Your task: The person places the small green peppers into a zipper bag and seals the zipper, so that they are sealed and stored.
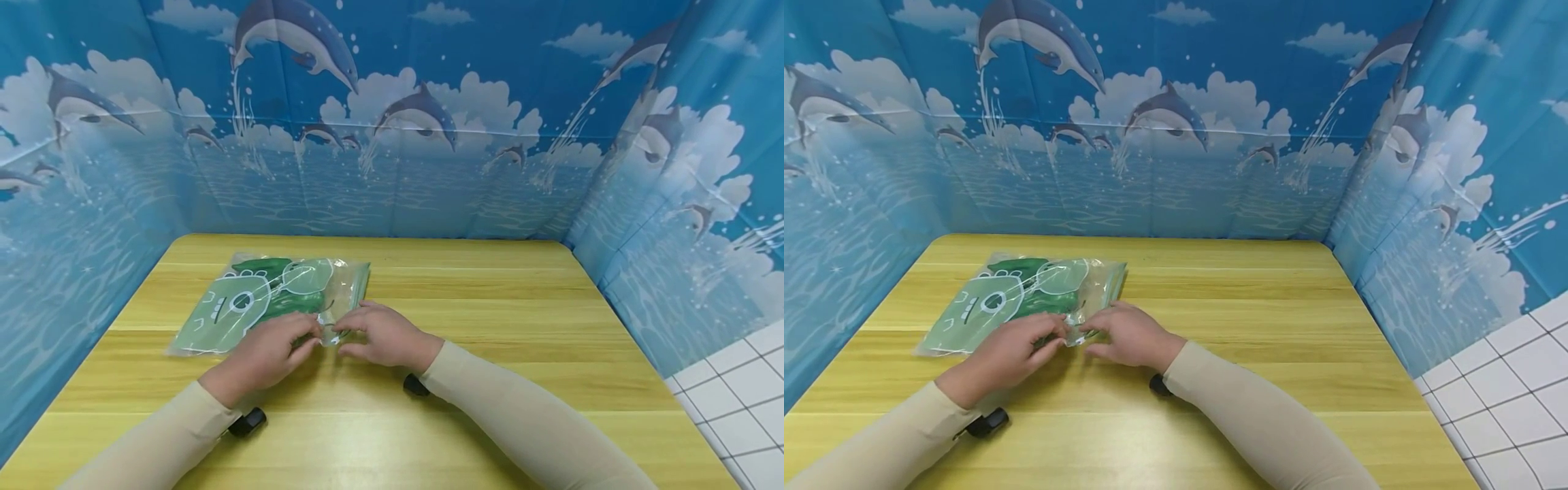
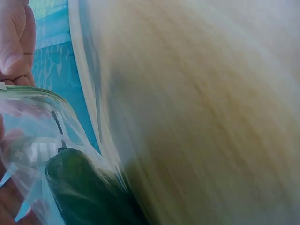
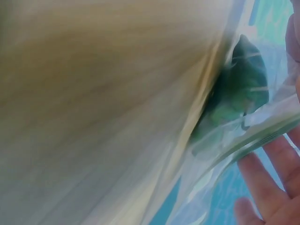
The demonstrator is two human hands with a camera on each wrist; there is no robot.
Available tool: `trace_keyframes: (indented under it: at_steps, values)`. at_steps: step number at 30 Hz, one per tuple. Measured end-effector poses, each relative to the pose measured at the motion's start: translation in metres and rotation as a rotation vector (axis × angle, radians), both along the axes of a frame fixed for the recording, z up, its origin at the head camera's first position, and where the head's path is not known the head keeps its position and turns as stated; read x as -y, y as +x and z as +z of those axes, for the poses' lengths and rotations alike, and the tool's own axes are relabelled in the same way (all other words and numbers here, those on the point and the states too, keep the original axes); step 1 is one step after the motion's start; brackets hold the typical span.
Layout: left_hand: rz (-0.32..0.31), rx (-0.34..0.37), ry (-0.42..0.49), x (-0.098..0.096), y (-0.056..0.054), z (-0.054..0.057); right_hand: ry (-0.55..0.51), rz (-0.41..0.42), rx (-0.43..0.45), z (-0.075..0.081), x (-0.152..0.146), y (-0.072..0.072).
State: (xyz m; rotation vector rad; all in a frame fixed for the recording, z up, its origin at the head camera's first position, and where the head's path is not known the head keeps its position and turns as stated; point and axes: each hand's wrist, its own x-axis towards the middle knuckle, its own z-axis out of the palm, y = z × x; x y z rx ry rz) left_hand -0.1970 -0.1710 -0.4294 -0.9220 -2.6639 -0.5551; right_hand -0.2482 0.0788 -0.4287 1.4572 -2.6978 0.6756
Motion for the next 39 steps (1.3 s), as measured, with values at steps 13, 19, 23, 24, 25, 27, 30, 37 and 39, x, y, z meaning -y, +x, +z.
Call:
trace_keyframes:
  at_steps: [13,19,23,24,25,27,30,37,39]
  values:
    - [0.024,-0.121,0.105,-0.002,0.002,-0.002,-0.115,-0.017,-0.130,0.012,0.009,0.011]
    - [0.032,-0.122,0.105,-0.004,0.002,0.000,-0.142,-0.021,-0.139,0.013,0.009,0.013]
    - [0.026,-0.134,0.097,-0.004,0.002,0.000,-0.154,-0.019,-0.136,0.014,0.009,0.013]
    - [0.023,-0.139,0.096,-0.004,0.001,0.000,-0.155,-0.019,-0.135,0.014,0.009,0.013]
    - [0.021,-0.144,0.097,-0.004,0.001,0.000,-0.154,-0.018,-0.136,0.015,0.009,0.013]
    - [0.017,-0.153,0.102,-0.004,0.001,0.000,-0.152,-0.018,-0.144,0.015,0.009,0.013]
    - [0.016,-0.164,0.107,-0.004,0.001,0.000,-0.152,-0.017,-0.156,0.017,0.008,0.014]
    - [0.023,-0.185,0.115,-0.005,0.001,0.001,-0.162,-0.022,-0.166,0.017,0.009,0.014]
    - [0.023,-0.193,0.112,-0.005,0.001,0.001,-0.169,-0.019,-0.172,0.017,0.009,0.014]
